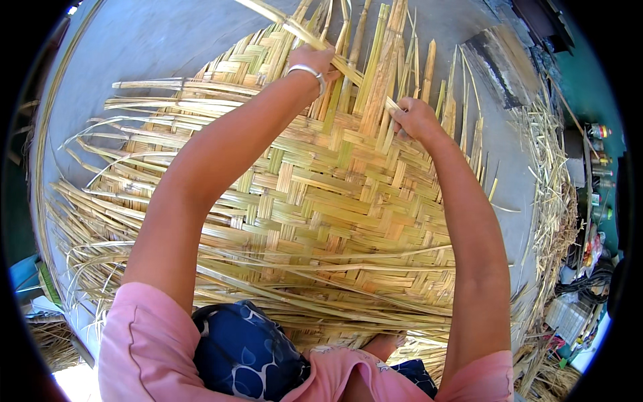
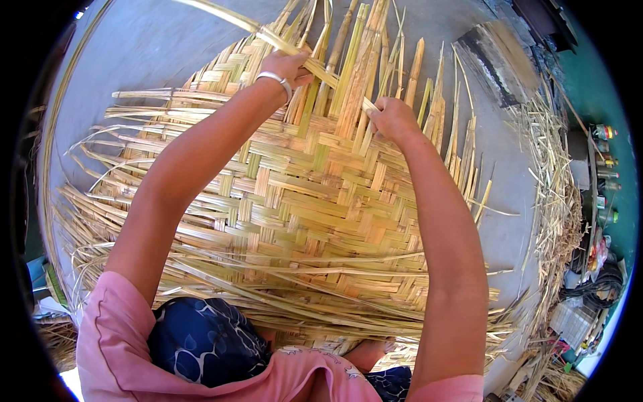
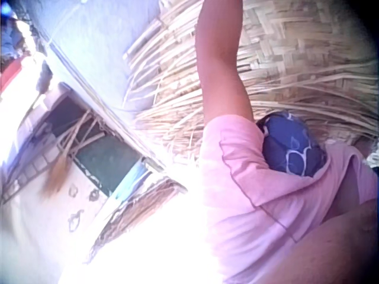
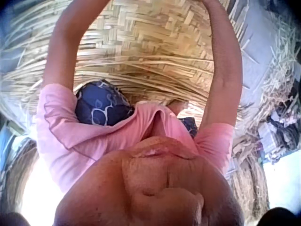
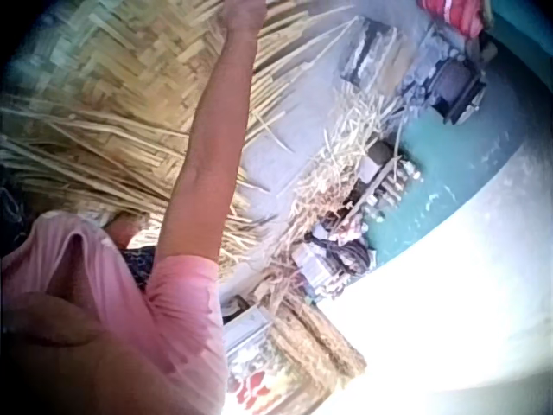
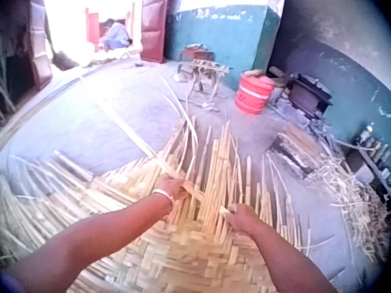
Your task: The person sits on the floor and weaves a large mat using dried palm leaves. They interlace the leaves by hand, periodically adjusting the mat and adding new leaves to continue the pattern.
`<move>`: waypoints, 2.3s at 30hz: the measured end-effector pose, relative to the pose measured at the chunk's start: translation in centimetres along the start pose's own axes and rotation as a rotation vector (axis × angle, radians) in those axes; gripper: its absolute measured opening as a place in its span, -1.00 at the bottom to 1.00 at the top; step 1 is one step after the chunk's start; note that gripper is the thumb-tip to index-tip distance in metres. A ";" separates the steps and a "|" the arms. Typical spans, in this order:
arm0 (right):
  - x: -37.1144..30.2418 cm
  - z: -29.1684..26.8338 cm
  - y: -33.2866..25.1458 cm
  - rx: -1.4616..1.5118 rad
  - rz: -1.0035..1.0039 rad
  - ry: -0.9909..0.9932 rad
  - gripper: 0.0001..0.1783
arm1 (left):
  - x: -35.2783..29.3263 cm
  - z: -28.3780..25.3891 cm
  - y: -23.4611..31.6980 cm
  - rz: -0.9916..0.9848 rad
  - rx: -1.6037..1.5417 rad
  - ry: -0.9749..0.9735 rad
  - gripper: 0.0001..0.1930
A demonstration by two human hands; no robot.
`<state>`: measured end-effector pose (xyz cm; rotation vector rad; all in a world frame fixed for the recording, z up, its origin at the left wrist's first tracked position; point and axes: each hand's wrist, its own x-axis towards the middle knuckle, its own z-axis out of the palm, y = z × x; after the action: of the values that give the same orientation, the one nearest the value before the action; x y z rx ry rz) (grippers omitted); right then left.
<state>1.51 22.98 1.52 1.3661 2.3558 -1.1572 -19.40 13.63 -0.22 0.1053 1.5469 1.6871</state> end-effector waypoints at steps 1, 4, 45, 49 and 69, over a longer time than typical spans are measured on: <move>0.2 -0.4 0.0 -0.097 -0.029 -0.018 -0.76 | -0.6 -0.9 -0.2 -0.021 -0.049 0.017 -0.78; 0.4 -0.8 -0.7 -0.345 -0.105 -0.028 -0.75 | -1.3 -3.9 -0.6 -0.140 -0.201 0.094 -0.78; 2.7 -0.8 2.4 -0.174 -0.337 0.127 -0.74 | 0.3 -1.3 1.2 0.433 1.601 -0.505 -0.66; 4.5 -1.4 1.3 0.062 -0.185 -0.061 -0.70 | 1.1 -2.8 0.0 0.587 1.521 -0.496 -0.71; 4.5 0.1 3.9 -0.238 -0.269 0.050 -0.63 | -0.3 -4.1 -0.4 0.637 1.566 -0.510 -0.65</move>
<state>2.11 26.92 -2.86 1.0365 2.6732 -0.8709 -21.32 10.16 -1.41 1.7779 2.1053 0.3103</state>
